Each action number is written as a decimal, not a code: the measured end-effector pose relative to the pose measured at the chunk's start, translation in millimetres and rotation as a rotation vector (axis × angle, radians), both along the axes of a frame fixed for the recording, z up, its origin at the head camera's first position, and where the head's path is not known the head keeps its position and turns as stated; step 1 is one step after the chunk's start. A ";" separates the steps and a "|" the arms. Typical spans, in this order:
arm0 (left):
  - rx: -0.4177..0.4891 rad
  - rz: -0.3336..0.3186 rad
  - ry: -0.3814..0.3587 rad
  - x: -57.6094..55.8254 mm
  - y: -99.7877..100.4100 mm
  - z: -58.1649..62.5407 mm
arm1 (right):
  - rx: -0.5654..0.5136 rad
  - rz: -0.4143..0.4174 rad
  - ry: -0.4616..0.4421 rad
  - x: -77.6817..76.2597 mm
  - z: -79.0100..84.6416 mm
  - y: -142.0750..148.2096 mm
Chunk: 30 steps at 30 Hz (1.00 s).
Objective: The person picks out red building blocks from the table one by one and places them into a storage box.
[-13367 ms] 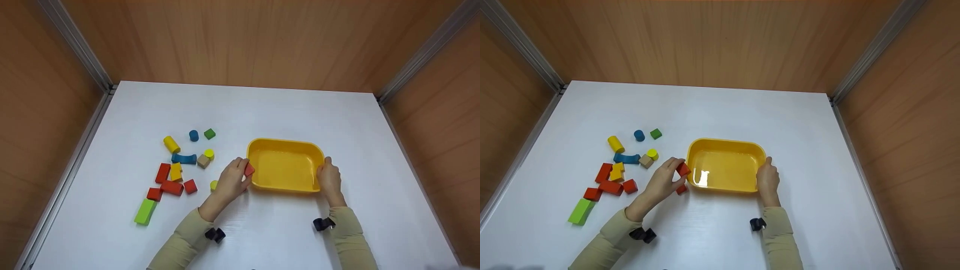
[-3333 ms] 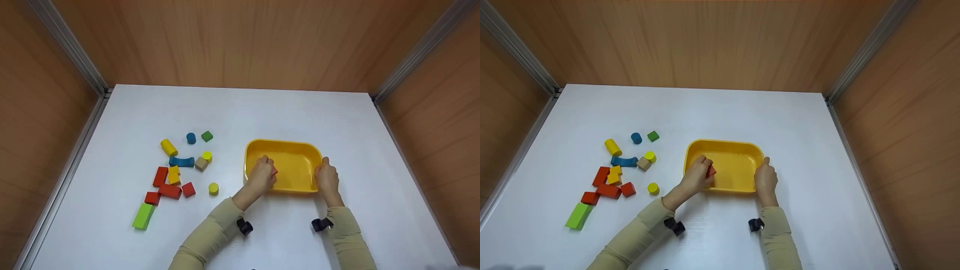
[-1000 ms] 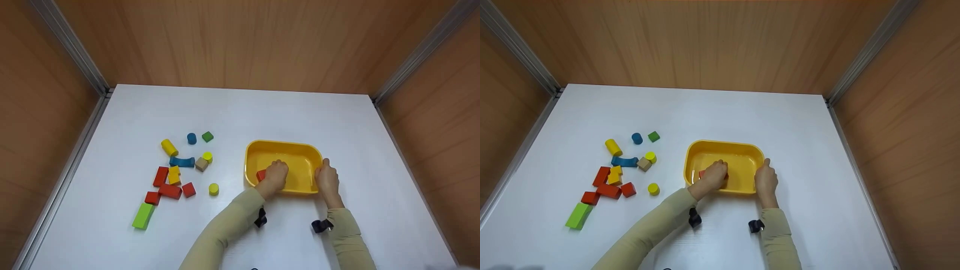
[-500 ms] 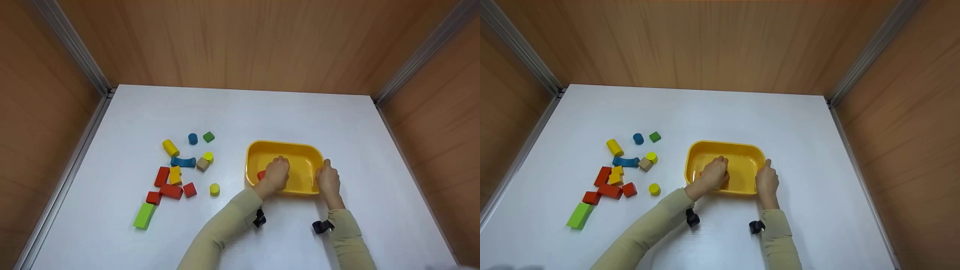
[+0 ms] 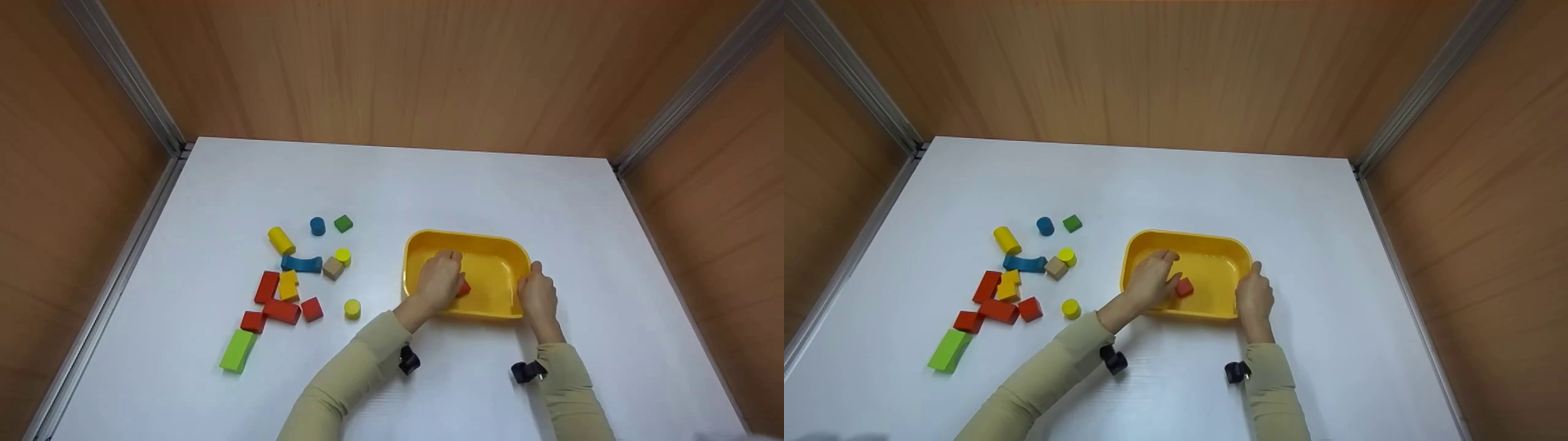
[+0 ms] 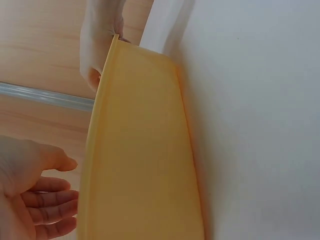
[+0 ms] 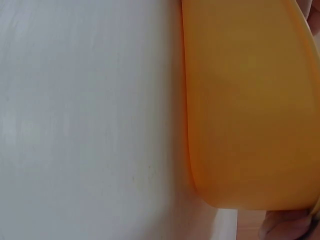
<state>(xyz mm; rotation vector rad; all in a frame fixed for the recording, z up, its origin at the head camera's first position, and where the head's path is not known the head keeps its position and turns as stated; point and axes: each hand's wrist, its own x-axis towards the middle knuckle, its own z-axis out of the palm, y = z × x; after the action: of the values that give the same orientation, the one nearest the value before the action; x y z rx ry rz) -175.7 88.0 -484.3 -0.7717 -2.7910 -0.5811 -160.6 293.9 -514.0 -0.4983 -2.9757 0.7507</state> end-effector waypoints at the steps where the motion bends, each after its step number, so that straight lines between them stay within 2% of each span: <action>1: 0.011 -0.004 0.018 0.9 -2.8 0.9 | -0.002 -0.003 -0.003 0.1 0.3 0.0; 10: 0.092 -0.059 0.166 7.6 -30.8 3.1 | -0.015 -0.002 -0.008 0.7 0.6 0.1; 14: 0.106 -0.064 0.204 10.1 -43.9 3.2 | -0.019 -0.007 -0.013 0.5 0.3 0.7; 20: 0.081 -0.040 0.134 17.3 -63.3 3.9 | -0.028 -0.004 -0.030 -0.4 -1.4 1.4; 27: 0.045 0.002 0.135 22.9 -87.7 -0.3 | 0.008 0.024 0.038 0.1 -2.9 1.4; 30: 0.019 0.019 0.089 26.2 -98.9 -2.5 | 0.009 0.022 0.046 0.7 -2.7 1.1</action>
<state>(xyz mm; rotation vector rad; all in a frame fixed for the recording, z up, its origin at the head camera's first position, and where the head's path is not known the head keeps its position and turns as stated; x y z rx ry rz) -149.5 -10.9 -486.9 -0.7472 -2.7054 -0.5549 -159.9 295.0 -516.7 -0.4422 -2.9452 0.7402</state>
